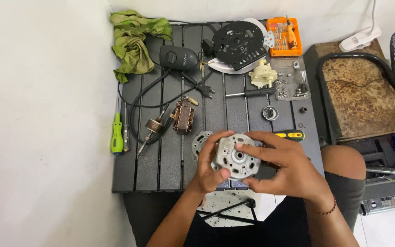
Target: Disassembling a small electric motor using pliers and a screwdriver on a workbench
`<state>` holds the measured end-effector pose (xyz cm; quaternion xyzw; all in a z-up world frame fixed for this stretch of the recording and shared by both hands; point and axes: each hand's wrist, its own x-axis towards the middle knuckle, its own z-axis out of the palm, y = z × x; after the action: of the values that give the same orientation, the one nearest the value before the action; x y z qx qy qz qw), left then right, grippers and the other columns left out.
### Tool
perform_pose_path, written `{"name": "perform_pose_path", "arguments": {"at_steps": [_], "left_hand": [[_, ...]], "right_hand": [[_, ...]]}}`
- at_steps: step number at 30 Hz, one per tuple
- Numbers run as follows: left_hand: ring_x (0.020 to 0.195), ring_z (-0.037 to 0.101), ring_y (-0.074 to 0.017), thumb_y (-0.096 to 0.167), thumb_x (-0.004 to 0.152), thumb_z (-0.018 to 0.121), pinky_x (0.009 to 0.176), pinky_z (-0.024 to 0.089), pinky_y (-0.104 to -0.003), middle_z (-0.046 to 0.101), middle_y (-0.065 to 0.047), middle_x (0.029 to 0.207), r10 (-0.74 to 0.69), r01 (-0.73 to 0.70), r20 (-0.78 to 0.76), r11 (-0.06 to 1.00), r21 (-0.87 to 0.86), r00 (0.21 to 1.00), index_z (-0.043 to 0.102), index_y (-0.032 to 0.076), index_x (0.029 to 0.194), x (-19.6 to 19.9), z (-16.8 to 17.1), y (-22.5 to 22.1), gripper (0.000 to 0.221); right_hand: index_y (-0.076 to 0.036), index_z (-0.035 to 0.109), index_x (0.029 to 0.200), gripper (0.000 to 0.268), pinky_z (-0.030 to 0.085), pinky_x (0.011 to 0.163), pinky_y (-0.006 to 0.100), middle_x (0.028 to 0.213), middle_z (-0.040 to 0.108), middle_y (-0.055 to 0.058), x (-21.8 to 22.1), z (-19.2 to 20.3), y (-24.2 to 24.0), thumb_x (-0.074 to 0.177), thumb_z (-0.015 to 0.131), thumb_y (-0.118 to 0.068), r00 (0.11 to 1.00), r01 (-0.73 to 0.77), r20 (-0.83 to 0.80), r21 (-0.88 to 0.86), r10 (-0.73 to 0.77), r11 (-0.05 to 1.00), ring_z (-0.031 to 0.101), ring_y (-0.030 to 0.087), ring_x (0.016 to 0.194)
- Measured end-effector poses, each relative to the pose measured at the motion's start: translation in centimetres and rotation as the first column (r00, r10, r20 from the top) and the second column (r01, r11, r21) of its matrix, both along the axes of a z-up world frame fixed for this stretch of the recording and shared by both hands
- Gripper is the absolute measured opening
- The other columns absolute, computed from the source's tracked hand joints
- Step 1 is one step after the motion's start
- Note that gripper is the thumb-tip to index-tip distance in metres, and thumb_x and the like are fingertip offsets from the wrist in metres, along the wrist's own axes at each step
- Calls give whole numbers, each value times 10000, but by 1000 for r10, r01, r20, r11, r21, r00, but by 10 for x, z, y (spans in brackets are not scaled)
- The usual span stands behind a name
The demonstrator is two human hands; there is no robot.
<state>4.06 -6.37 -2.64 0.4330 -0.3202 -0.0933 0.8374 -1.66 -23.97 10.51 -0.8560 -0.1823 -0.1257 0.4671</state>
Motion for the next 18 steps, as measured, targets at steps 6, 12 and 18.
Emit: {"name": "perform_pose_path", "arguments": {"at_steps": [6,12,18], "left_hand": [[1127,577,-258,480,913,794,936,575,-407,529,-193,1264,-72,55,-97,985,-162,993,384,32,1428,-24,21,-8,796],[1130,536,-193,572,885,732,970,469,-332,519,-129,1225,0,-14,-179,997,-80,984,384,34,1407,-38,9,-21,826],[1134,559,-216,417,835,715,942,504,-338,545,-175,1249,-55,16,-264,989,-148,963,367,31,1425,-38,4,-24,786]], "right_hand": [[-217,667,1354,789,468,1148,399,1440,646,154,-22,-17,-8,656,923,-480,999,42,19,-201,-40,979,638,295,1345],[-247,688,1334,731,488,1104,365,1461,637,106,-27,-29,-17,670,962,-383,998,49,-25,-261,-57,964,607,288,1377],[-242,671,1346,714,488,1091,372,1483,614,113,-21,-37,-20,709,936,-426,1000,20,-15,-289,-25,957,621,289,1356]]}}
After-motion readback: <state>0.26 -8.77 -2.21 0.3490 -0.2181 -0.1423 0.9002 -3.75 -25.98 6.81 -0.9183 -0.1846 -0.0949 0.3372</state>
